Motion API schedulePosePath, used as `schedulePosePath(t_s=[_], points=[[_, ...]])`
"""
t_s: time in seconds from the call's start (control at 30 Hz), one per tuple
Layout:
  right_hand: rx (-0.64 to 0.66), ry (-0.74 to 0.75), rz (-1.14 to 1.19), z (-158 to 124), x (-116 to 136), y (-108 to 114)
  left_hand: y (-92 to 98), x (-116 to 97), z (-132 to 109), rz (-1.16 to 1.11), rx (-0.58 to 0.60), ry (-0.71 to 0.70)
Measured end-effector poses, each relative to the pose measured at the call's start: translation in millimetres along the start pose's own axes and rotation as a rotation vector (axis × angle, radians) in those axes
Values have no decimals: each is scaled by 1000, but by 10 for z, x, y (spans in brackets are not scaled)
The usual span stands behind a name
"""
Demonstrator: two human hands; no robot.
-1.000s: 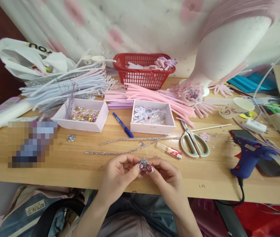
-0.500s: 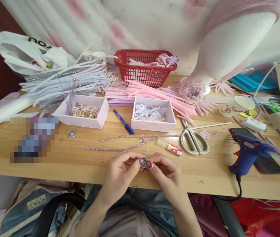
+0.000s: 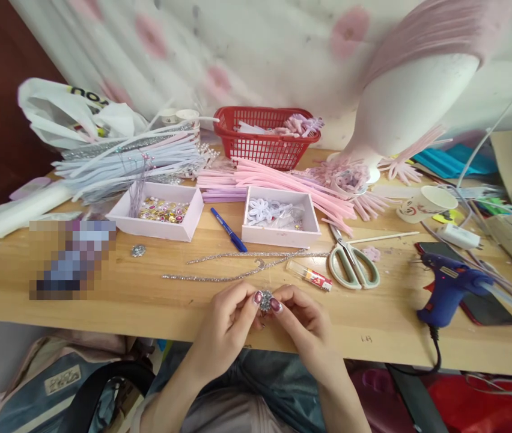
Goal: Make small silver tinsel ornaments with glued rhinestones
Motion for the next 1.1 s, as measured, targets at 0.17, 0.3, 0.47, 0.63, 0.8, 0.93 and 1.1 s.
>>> schedulePosePath(t_s=[0.17, 0.3, 0.47, 0.63, 0.8, 0.93, 1.1], points=[[23, -2, -70, -14, -5, -40, -10, 7, -38, 77, -51, -42], [-92, -24, -86, -4, -113, 86, 334, 144, -72, 48, -183, -16], [-277, -32, 257, 48, -212, 273, 1279, 266, -225, 48, -627, 11], [-273, -2, 409, 96, -170, 259, 1363, 317, -284, -5, -620, 75], [-224, -7, 187, 86, -220, 241, 998, 277, -199, 73, -488, 117], [-246, -10, 50, 69, -283, 289, 801, 196, -19, 136, -358, 106], [-278, -5, -26, 58, -310, 343, 759, 124, 137, 193, -308, 78]])
Point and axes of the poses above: each hand's wrist, its own z-axis towards the middle knuckle, its own y-axis out of the back of the hand, x = y × z, the point moved 7 cm from there along z, towards the middle knuckle, and after that the axes turned 12 degrees about -y, right-handed, at the moved point
